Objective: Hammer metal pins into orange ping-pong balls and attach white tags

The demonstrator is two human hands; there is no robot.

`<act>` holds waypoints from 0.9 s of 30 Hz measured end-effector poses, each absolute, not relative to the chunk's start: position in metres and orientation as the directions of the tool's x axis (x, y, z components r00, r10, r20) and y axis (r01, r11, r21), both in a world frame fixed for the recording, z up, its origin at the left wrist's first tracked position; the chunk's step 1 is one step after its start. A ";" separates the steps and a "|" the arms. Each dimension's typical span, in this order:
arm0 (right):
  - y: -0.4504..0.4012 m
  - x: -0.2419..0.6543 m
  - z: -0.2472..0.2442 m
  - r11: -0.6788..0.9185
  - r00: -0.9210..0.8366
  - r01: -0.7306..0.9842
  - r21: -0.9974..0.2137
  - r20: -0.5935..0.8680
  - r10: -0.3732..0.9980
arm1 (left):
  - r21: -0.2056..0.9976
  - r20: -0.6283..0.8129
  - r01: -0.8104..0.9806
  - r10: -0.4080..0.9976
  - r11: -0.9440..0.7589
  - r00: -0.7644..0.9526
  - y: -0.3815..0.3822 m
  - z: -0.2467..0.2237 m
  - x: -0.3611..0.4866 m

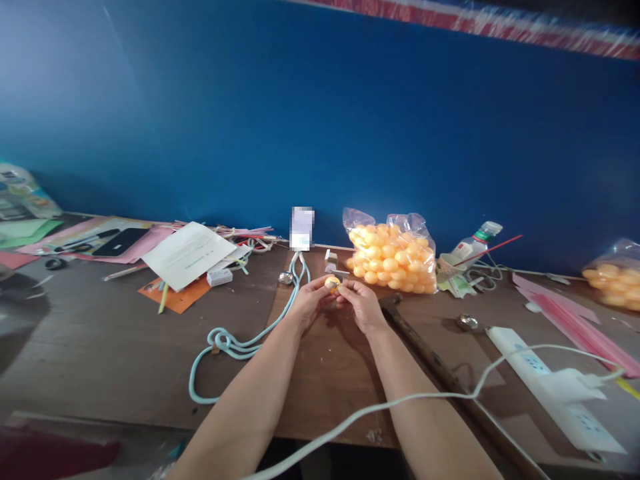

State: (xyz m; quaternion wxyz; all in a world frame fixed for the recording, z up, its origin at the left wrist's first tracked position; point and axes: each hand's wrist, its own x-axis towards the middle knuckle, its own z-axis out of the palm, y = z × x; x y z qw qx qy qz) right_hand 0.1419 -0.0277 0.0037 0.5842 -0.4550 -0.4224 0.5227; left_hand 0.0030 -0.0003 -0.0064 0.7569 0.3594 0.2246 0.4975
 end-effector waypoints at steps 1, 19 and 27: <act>-0.028 0.142 0.004 0.040 0.097 -0.224 -0.974 0.019 0.995 | 0.769 0.018 -0.590 0.915 0.245 0.403 0.000 -0.007 0.003; -0.030 0.137 0.007 0.079 0.135 -0.153 -0.985 0.058 0.989 | 0.758 -0.010 -0.587 0.906 0.283 0.424 -0.001 -0.006 0.003; -0.030 0.138 0.008 0.088 0.144 -0.122 -0.989 0.070 0.987 | 0.770 -0.017 -0.577 0.913 0.272 0.408 -0.003 -0.002 0.003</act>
